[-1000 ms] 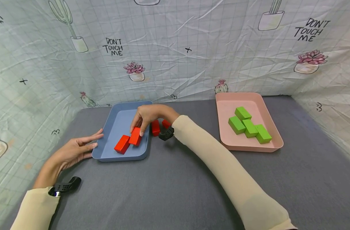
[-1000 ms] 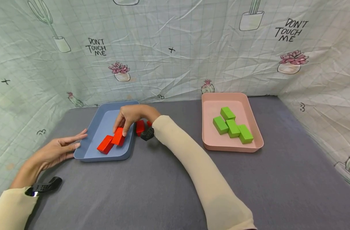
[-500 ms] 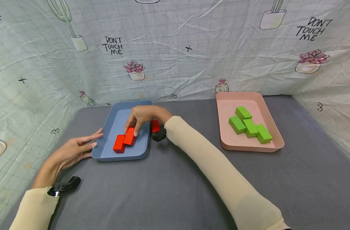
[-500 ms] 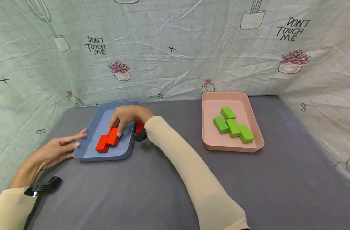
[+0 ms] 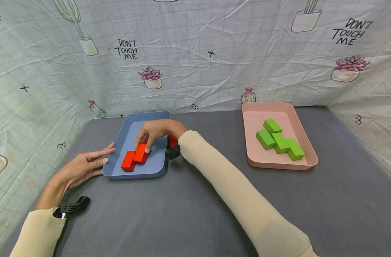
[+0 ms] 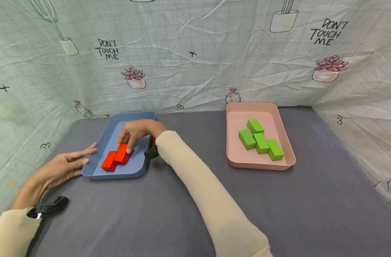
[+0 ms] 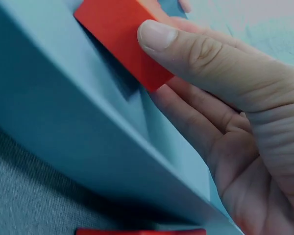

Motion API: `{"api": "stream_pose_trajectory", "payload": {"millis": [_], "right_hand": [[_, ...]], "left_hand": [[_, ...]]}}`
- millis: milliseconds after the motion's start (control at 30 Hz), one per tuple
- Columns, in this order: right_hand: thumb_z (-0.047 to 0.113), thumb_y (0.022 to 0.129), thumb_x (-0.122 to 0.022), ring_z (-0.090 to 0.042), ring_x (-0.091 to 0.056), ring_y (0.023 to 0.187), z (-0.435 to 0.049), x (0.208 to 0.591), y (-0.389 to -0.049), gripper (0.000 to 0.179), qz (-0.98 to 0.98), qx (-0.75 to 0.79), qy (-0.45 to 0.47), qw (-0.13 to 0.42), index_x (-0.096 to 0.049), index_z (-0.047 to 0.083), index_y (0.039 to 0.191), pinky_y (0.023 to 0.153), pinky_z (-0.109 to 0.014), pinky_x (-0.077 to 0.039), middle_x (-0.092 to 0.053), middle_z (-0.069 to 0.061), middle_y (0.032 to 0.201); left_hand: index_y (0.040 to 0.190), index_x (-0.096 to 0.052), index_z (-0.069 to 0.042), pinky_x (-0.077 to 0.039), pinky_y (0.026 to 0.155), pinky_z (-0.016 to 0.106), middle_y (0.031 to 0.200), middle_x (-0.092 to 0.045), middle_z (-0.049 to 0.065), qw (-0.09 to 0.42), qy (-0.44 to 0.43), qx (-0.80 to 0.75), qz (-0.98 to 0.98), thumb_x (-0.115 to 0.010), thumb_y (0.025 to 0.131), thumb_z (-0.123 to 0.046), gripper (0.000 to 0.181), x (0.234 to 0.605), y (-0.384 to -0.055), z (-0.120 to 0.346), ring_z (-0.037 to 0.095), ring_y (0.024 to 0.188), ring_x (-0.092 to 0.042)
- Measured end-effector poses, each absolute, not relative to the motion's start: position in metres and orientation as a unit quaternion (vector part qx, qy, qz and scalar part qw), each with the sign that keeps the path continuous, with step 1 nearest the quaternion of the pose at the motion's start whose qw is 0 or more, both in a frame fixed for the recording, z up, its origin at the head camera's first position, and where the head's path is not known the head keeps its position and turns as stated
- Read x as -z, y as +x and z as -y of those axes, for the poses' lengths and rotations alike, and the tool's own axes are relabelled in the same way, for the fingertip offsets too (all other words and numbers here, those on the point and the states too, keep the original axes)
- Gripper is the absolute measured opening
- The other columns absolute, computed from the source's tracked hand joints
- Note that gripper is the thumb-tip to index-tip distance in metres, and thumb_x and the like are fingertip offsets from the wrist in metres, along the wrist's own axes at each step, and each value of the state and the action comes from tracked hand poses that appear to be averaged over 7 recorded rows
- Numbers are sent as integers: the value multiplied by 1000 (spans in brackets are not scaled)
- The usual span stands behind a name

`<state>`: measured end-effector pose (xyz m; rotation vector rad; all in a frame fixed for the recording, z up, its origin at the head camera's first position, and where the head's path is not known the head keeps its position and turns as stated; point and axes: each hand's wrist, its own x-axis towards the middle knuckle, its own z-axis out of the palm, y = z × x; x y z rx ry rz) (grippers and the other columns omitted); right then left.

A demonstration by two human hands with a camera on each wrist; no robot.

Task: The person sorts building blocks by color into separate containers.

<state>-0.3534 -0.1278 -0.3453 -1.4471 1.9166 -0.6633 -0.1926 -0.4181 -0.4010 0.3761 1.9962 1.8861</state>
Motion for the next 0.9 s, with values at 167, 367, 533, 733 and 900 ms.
{"api": "stream_pose_trajectory", "payload": {"millis": [167,367,533,733,900], "right_hand": [[-3,88,-76,-12,-63,120,123,345,-352,38,-721,267,-545,333,-71,1,125,101,-19,-50,-70,-8,127],[0,90,-76,-13,-65,118,113,339,-347,36,-726,264,-551,315,-71,0,126,99,-18,-50,-71,-9,125],[6,92,-75,-15,-65,118,104,330,-344,35,-730,239,-583,266,-71,1,127,97,-17,-51,-71,-10,125],[10,93,-75,-16,-66,118,81,318,-342,36,-730,241,-593,237,-70,0,127,98,-17,-51,-71,-11,126],[8,94,-74,-26,-66,120,58,312,-343,33,-739,256,-580,228,-71,1,125,97,-21,-53,-70,-17,126]], "left_hand": [[157,-30,-1,-53,100,35,171,2,0,185,132,-669,-707,-46,107,1,52,401,-192,418,-5,131,-49],[157,-30,-1,-53,99,35,171,4,1,185,131,-667,-710,-45,107,1,53,401,-192,418,-6,131,-49],[157,-29,-1,-53,100,35,171,3,0,187,133,-671,-705,-45,107,2,52,402,-192,418,-6,131,-49],[158,-30,-2,-53,100,35,171,4,0,187,132,-668,-708,-45,107,1,53,402,-191,418,-7,131,-48],[158,-29,-1,-53,100,35,171,4,0,188,134,-668,-707,-45,107,1,53,402,-191,418,-7,131,-48]]}}
